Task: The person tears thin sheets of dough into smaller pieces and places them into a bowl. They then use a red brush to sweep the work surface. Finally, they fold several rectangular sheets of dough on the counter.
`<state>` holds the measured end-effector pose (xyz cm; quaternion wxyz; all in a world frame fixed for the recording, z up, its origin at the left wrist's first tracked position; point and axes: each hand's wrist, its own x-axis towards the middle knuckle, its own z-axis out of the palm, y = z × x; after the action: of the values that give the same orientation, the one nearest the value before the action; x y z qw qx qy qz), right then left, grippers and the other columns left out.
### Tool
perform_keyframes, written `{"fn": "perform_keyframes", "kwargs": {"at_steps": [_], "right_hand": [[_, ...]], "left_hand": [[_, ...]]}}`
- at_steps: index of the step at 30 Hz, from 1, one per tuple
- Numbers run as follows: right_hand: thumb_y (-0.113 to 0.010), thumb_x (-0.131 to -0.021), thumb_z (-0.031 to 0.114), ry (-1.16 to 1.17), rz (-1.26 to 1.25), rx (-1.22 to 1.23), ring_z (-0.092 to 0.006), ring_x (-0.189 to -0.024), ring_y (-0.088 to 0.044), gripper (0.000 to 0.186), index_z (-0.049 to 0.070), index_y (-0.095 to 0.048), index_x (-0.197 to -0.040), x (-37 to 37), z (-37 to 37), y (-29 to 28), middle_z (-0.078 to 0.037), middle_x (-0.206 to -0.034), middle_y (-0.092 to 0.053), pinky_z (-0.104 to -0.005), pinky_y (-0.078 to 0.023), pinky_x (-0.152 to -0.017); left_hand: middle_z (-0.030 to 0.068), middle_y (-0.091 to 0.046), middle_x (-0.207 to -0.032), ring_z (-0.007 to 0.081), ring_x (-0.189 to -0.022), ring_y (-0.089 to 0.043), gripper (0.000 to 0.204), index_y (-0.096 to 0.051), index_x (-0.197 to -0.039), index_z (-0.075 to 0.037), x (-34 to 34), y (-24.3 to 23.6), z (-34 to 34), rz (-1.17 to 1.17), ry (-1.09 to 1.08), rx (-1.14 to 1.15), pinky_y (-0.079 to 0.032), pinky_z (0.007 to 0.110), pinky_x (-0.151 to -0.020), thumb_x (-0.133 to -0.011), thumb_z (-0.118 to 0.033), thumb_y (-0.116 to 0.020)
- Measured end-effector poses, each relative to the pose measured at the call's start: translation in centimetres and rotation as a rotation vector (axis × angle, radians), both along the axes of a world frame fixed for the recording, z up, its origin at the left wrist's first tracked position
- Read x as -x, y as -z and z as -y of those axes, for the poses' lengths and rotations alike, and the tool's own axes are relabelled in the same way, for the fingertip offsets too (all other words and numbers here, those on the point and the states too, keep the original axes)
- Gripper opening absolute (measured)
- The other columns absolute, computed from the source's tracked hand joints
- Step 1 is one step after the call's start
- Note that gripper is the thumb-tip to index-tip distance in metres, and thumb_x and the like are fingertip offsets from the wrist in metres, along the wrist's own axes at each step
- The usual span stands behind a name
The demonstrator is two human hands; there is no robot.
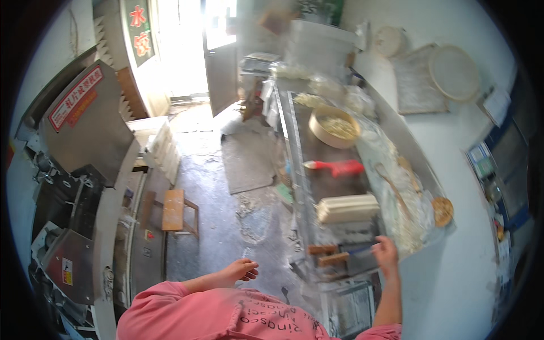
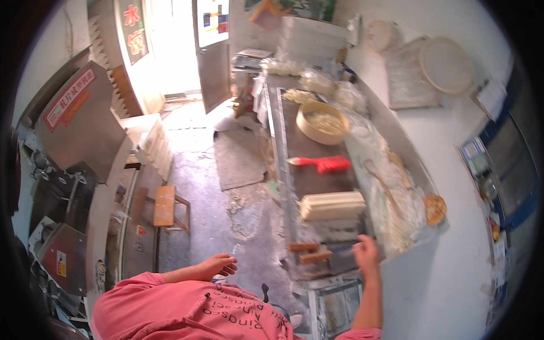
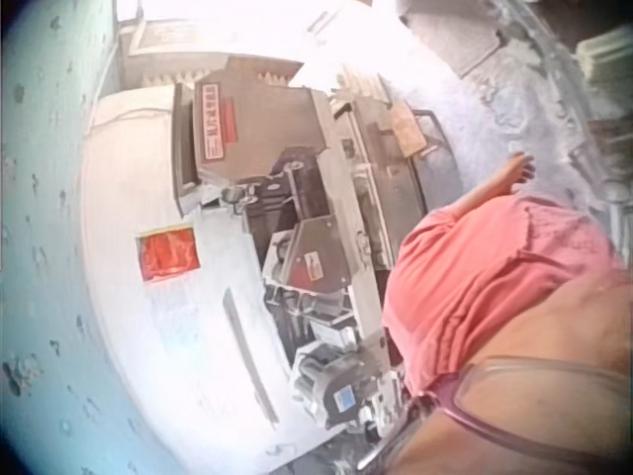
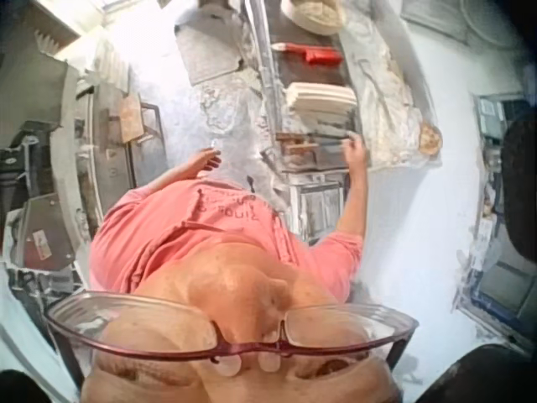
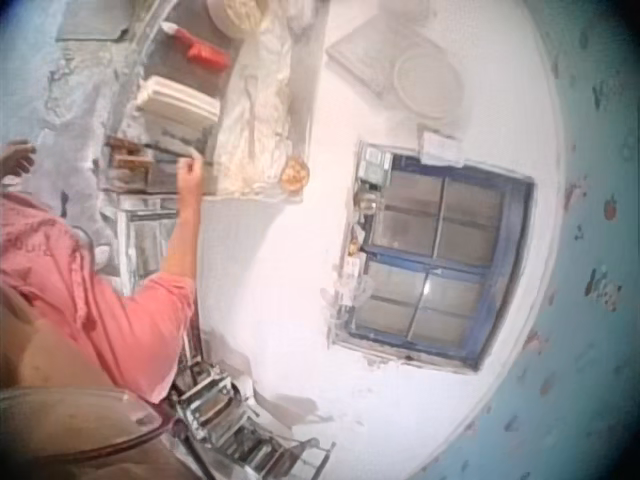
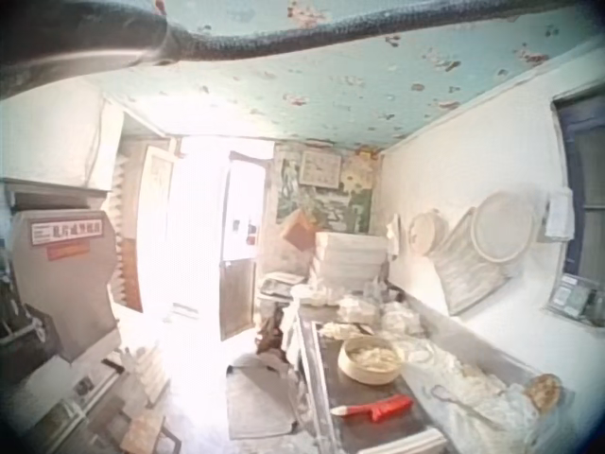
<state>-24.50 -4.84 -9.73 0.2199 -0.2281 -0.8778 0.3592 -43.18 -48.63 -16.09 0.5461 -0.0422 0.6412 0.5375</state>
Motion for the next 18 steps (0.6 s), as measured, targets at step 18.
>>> {"fn": "perform_keyframes", "kwargs": {"at_steps": [18], "right_hand": [[-0.054, -0.088, 0.010, -0.087, -0.053, 0.620, -0.0104, -0.058, -0.054, 0.024, 0.002, -0.049, -0.109, 43.4, -4.8, 4.7, -0.005, -0.067, -0.055, -0.0233, -0.041, -0.047]], "left_hand": [[0.0096, -0.062, -0.099, 0.0181, -0.085, -0.060, 0.035, -0.051, -0.114, -0.005, 36.5, -1.4, -6.7, -0.052, -0.165, -0.182, -0.047, 0.030, -0.075, -0.091, -0.031, -0.051]]}}
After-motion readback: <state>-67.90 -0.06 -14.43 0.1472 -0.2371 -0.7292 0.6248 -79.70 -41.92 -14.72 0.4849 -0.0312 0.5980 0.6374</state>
